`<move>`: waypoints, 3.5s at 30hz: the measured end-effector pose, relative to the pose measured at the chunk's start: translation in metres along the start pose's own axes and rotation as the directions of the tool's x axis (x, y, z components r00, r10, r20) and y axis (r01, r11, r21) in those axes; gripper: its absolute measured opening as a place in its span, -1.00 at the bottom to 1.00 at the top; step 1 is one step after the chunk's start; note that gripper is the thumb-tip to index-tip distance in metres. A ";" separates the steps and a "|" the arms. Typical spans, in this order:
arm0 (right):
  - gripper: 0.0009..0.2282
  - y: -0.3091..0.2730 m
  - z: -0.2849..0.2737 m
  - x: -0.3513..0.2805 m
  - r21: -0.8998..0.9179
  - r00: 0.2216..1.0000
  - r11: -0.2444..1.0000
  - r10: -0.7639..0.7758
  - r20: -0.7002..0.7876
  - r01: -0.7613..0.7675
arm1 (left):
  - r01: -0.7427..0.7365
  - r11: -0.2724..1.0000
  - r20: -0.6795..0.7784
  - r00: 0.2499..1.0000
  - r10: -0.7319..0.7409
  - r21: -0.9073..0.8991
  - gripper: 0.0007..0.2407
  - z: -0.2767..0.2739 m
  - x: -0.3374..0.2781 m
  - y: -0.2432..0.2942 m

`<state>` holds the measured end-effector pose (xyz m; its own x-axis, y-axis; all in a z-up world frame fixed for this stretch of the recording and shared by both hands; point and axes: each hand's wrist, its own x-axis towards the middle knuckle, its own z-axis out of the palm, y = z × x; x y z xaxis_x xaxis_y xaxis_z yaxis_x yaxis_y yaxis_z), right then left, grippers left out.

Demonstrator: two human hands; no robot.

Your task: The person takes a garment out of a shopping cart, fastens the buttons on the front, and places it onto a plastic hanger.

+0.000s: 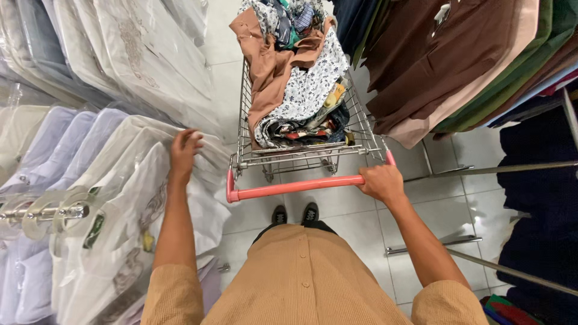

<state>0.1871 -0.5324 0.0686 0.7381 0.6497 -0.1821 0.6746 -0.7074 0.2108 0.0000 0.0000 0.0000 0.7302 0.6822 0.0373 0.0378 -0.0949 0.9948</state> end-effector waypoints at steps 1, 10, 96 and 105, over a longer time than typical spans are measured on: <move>-0.71 -0.002 0.001 -0.004 0.005 1.000 1.000 -0.002 0.006 0.002 | 0.006 1.000 0.001 1.000 -0.007 0.005 -0.79 0.013 0.003 0.007; -0.82 -0.010 0.044 -0.041 0.021 0.976 0.993 -0.113 -0.186 0.119 | -0.204 0.908 0.333 0.940 0.076 0.367 -0.69 0.157 0.022 0.048; -0.90 0.035 -0.150 0.165 0.713 0.520 0.457 0.489 -0.700 0.532 | -0.455 0.861 0.201 0.843 0.498 -0.227 -0.52 0.176 0.004 0.287; -0.85 0.083 -0.148 0.120 0.709 0.346 0.535 0.628 -0.697 0.459 | -0.287 0.953 0.328 0.894 0.304 -0.101 -0.43 0.200 -0.008 0.222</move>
<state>0.3303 -0.4721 0.2066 0.6731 -0.0255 0.7391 0.7055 -0.2774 -0.6521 0.1385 -0.1714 0.2011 0.8884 0.3436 0.3044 -0.2421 -0.2128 0.9466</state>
